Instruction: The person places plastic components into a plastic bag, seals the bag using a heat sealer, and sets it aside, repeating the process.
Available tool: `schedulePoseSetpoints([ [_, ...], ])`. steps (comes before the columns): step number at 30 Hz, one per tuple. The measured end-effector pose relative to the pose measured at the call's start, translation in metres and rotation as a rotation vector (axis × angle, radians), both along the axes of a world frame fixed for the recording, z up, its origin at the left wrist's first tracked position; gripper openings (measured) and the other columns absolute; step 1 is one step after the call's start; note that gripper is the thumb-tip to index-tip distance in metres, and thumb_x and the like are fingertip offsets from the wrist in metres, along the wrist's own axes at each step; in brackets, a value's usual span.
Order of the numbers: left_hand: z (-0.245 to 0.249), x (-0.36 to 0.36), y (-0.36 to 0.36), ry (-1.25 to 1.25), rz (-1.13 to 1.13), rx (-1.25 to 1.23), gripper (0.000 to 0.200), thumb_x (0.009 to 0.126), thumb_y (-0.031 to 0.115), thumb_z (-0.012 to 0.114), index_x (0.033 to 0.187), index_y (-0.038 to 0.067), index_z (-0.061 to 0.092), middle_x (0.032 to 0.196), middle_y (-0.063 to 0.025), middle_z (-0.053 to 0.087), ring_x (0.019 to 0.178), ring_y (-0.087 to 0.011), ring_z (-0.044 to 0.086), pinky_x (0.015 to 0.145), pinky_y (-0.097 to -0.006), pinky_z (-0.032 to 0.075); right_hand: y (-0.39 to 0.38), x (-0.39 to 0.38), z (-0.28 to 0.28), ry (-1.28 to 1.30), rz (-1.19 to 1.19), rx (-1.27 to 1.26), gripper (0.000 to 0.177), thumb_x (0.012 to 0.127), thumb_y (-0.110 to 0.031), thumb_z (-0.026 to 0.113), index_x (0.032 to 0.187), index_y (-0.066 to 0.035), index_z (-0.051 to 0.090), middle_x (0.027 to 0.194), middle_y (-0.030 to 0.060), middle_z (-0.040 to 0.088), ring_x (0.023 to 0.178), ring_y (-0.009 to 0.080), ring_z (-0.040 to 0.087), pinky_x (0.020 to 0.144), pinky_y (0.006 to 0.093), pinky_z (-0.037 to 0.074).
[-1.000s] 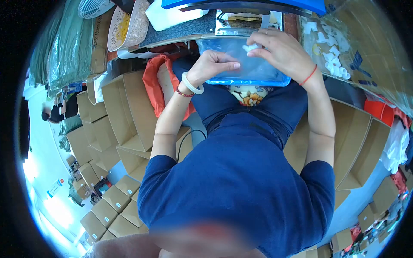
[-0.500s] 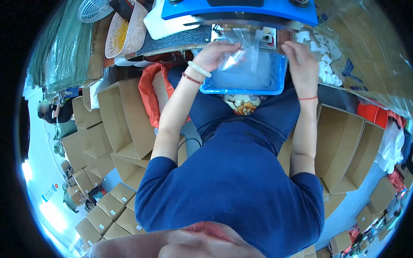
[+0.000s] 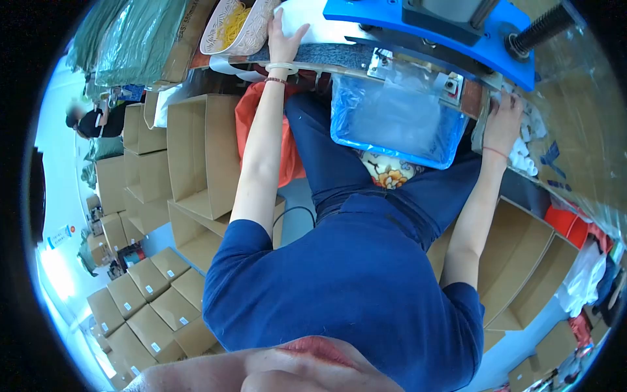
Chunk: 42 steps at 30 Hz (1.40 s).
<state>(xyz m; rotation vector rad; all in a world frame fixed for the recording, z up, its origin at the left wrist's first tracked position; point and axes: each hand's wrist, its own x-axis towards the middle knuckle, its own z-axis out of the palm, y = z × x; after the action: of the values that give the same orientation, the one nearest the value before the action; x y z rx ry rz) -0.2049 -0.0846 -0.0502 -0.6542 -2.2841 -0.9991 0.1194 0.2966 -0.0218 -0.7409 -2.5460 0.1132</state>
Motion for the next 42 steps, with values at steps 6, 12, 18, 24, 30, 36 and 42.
schedulePoseSetpoints([
  [6,0.0,0.022,0.008,-0.216,-0.033,0.001,0.078,0.081,0.034,0.076,0.145,0.007,0.04,0.128,-0.0212,0.056,0.117,-0.036,0.056,0.101,-0.0401,0.043,0.01,0.001,-0.002,-0.07,0.087,-0.019,0.025,0.089,-0.009,0.061,0.113,-0.006,0.06,0.115,0.0195,0.059,0.108,0.0403,0.056,0.09,0.0453,0.047],
  [12,0.027,0.062,0.021,-0.075,0.01,0.064,0.07,0.086,0.022,0.069,0.145,0.003,0.036,0.145,-0.024,0.039,0.131,-0.0394,0.041,0.109,-0.0435,0.033,0.005,0.0,0.003,-0.077,0.115,-0.001,0.031,0.09,-0.009,0.059,0.121,-0.007,0.059,0.115,0.0197,0.061,0.108,0.0399,0.056,0.09,0.045,0.046],
  [18,-0.001,0.099,0.041,0.053,-0.22,-0.43,0.076,0.087,0.041,0.067,0.147,0.007,0.036,0.146,-0.0174,0.044,0.139,-0.0322,0.036,0.115,-0.0521,0.022,-0.01,0.005,0.015,0.22,0.189,-0.002,0.025,0.093,-0.015,0.06,0.115,-0.005,0.064,0.11,0.018,0.064,0.095,0.0338,0.061,0.082,0.0408,0.049],
  [24,-0.006,0.132,0.024,0.078,-0.298,-0.202,0.024,0.082,0.001,0.067,0.105,0.003,0.067,0.109,-0.0113,0.068,0.104,-0.0301,0.063,0.087,-0.0372,0.052,-0.027,0.021,0.04,0.239,0.027,-0.368,0.027,0.092,-0.021,0.066,0.116,-0.007,0.067,0.106,0.0092,0.068,0.079,0.0165,0.06,0.074,0.0279,0.048],
  [30,0.04,0.154,0.029,-0.18,-0.348,-0.001,0.016,0.08,0.0,0.071,0.096,-0.001,0.072,0.093,-0.0079,0.073,0.082,-0.0199,0.068,0.075,-0.0271,0.053,-0.095,0.027,0.08,0.242,0.272,-0.618,0.024,0.088,-0.012,0.07,0.111,-0.007,0.069,0.102,0.0047,0.068,0.084,0.0116,0.059,0.079,0.0263,0.048],
  [36,0.081,0.197,0.041,-0.998,-0.476,0.324,0.02,0.084,0.006,0.075,0.102,-0.003,0.073,0.089,-0.0033,0.072,0.078,-0.0051,0.062,0.071,-0.0183,0.049,-0.142,0.005,0.085,0.307,0.577,-0.7,0.025,0.082,-0.008,0.075,0.107,-0.004,0.071,0.102,0.0063,0.069,0.089,0.0157,0.062,0.078,0.0261,0.049],
  [42,0.091,0.214,0.056,-1.07,-0.586,0.323,0.019,0.084,0.01,0.075,0.099,-0.002,0.073,0.087,-0.0033,0.072,0.078,-0.0049,0.061,0.07,-0.0188,0.049,-0.131,-0.009,0.119,0.383,0.66,-0.571,0.025,0.083,-0.011,0.075,0.106,-0.004,0.07,0.1,0.0082,0.069,0.092,0.0196,0.063,0.08,0.0304,0.05],
])
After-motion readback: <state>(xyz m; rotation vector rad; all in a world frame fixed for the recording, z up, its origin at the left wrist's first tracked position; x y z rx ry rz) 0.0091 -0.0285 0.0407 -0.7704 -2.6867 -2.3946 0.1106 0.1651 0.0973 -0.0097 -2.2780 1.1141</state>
